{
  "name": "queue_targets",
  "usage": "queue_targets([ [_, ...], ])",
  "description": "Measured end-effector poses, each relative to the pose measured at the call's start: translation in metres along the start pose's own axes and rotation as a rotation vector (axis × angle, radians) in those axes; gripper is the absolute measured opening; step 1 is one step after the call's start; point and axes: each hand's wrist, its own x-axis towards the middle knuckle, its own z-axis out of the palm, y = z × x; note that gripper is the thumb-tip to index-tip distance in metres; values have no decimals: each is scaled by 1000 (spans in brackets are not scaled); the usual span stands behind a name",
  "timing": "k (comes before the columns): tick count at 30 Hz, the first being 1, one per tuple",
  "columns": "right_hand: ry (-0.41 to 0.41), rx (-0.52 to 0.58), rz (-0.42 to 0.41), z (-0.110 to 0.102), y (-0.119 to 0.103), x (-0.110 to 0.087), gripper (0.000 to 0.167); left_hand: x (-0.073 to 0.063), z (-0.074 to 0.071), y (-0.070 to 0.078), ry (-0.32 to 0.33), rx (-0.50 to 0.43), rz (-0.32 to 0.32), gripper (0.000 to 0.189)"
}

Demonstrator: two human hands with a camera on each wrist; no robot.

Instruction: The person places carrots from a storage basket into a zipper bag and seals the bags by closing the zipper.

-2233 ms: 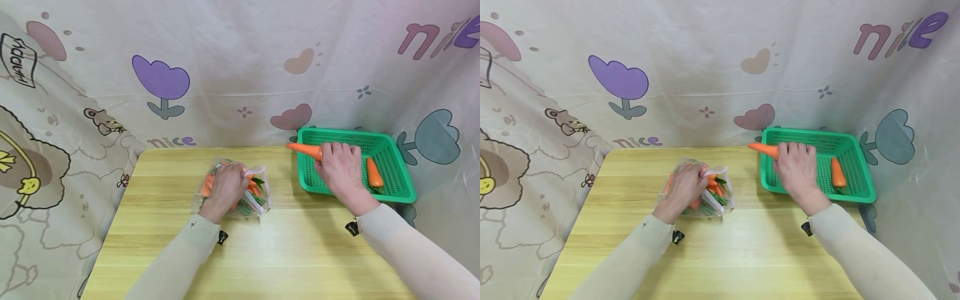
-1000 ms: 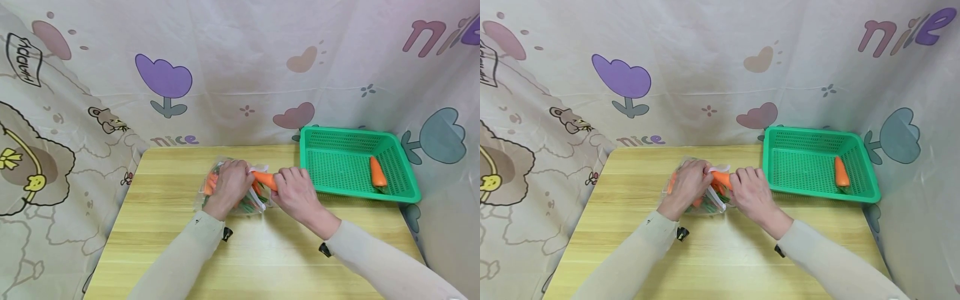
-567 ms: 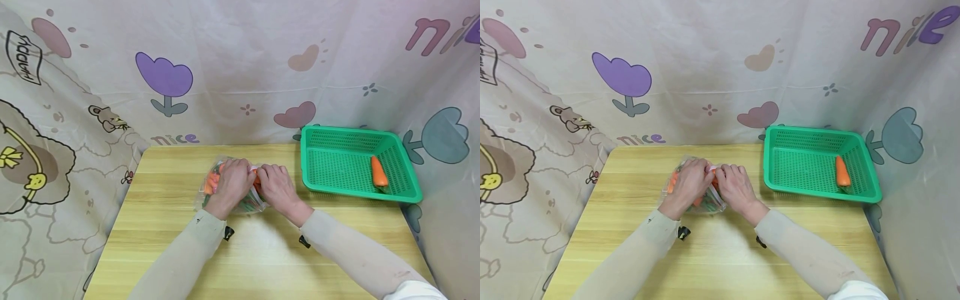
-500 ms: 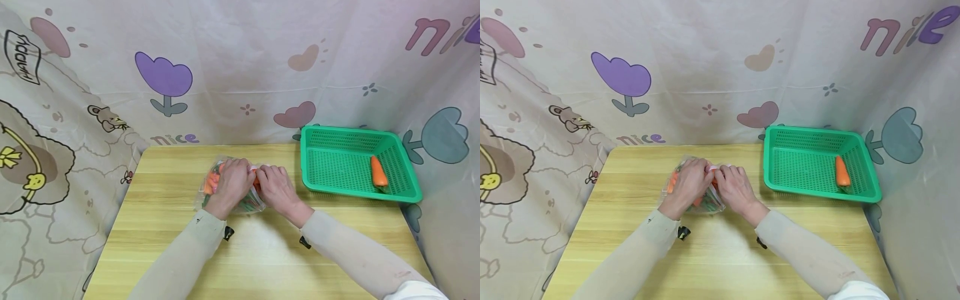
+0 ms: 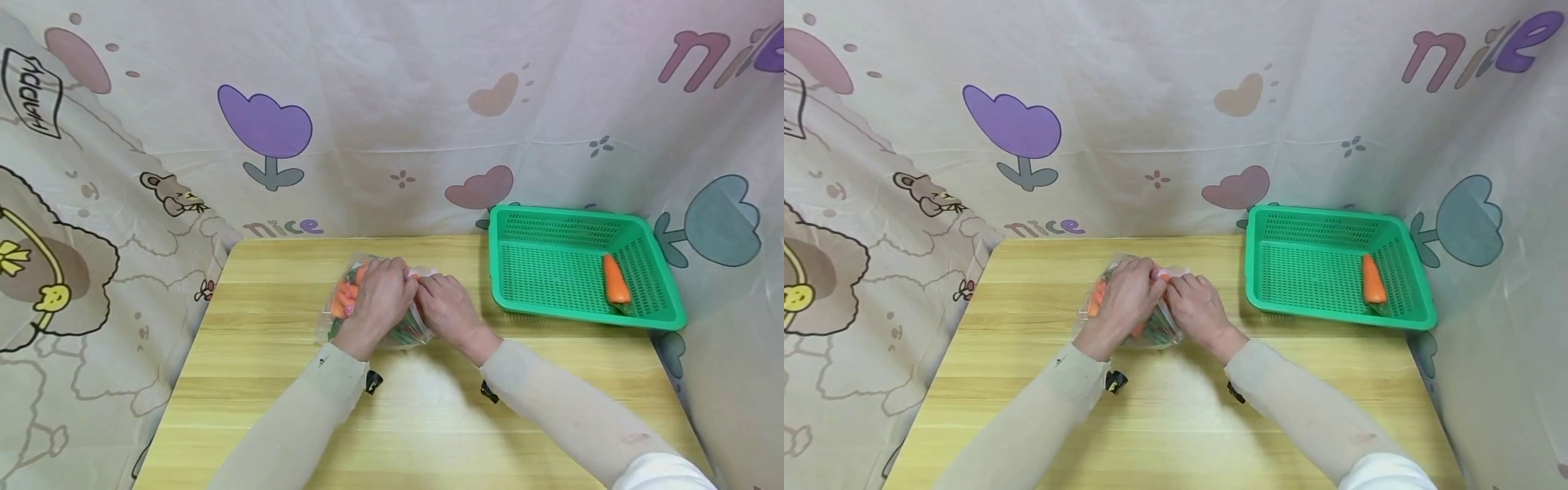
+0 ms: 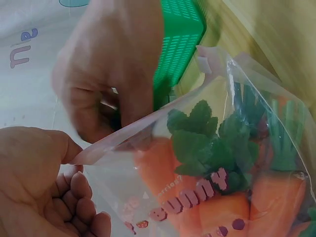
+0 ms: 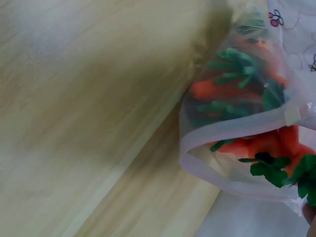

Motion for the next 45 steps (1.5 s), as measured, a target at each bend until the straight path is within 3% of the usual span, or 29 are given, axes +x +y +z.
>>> queue_targets([
  [6,-199,-87,-54,0,-3,-1,37,0,0,-1,11,-14,-15,18],
  [9,-241,-85,-48,-2,-4,-1,35,0,0,-2,20,-12,-18,17],
  [12,-197,-67,-51,-5,-2,-4,32,0,1,-2,16,-13,-20,17],
  [17,-31,-37,-58,-14,5,-7,32,0,2,-2,8,-27,-11,13],
  [21,46,-14,-70,-22,15,-7,19,-1,2,-3,3,-32,-7,12],
  [26,44,19,-35,-34,36,-14,12,-3,4,-4,-20,-39,-10,14],
  [31,57,1,37,-43,59,-24,16,-3,7,-5,-14,-29,16,13],
  [36,44,-20,103,-48,82,-36,9,-3,8,-4,-13,-21,27,12],
  [40,33,-50,156,-52,106,-51,3,-3,9,-4,-19,-22,23,14],
  [45,4,-155,252,-58,143,-79,13,-3,10,-4,-36,-26,16,14],
])
